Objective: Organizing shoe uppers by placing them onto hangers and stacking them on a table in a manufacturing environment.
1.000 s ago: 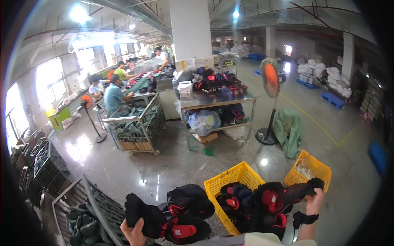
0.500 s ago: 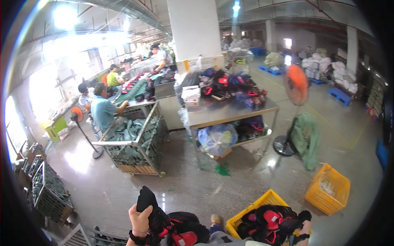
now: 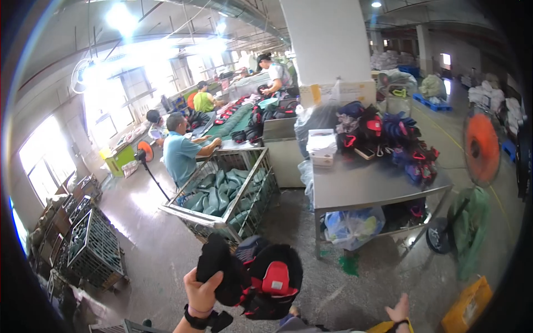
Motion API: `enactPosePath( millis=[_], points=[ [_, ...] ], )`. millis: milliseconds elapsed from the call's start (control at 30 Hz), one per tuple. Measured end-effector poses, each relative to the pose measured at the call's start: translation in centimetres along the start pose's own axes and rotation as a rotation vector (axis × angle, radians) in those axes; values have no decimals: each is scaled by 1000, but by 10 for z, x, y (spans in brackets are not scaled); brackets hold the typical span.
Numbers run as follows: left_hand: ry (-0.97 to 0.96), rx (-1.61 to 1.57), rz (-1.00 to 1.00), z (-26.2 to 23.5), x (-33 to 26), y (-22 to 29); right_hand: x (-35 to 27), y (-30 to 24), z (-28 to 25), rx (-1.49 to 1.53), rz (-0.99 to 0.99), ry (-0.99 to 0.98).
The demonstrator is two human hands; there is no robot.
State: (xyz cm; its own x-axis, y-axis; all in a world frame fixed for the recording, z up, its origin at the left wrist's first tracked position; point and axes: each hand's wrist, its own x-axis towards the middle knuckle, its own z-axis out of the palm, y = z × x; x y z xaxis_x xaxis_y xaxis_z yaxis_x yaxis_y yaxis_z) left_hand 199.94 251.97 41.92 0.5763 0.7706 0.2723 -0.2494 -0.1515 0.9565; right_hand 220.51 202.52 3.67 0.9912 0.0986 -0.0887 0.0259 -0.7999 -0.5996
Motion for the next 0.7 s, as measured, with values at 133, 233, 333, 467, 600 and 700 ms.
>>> enactPosePath(
  millis=[133,233,333,467,600,700],
  points=[
    [-30,-138,7,30,66,-4,90,-288,34,271,-595,-543],
    [-7,-296,52,30,108,-5,145,-378,121,562,-379,-672],
    [48,-369,13,19,134,-14,170,-446,141,1033,260,-1276],
    [60,-311,-15,5,165,-43,191,-494,182,837,73,-1711],
    [141,-418,-140,19,198,-58,188,-517,216,897,12,-1916],
    [190,-270,-229,33,208,-65,176,-538,216,1177,485,-2171]
  ],
)
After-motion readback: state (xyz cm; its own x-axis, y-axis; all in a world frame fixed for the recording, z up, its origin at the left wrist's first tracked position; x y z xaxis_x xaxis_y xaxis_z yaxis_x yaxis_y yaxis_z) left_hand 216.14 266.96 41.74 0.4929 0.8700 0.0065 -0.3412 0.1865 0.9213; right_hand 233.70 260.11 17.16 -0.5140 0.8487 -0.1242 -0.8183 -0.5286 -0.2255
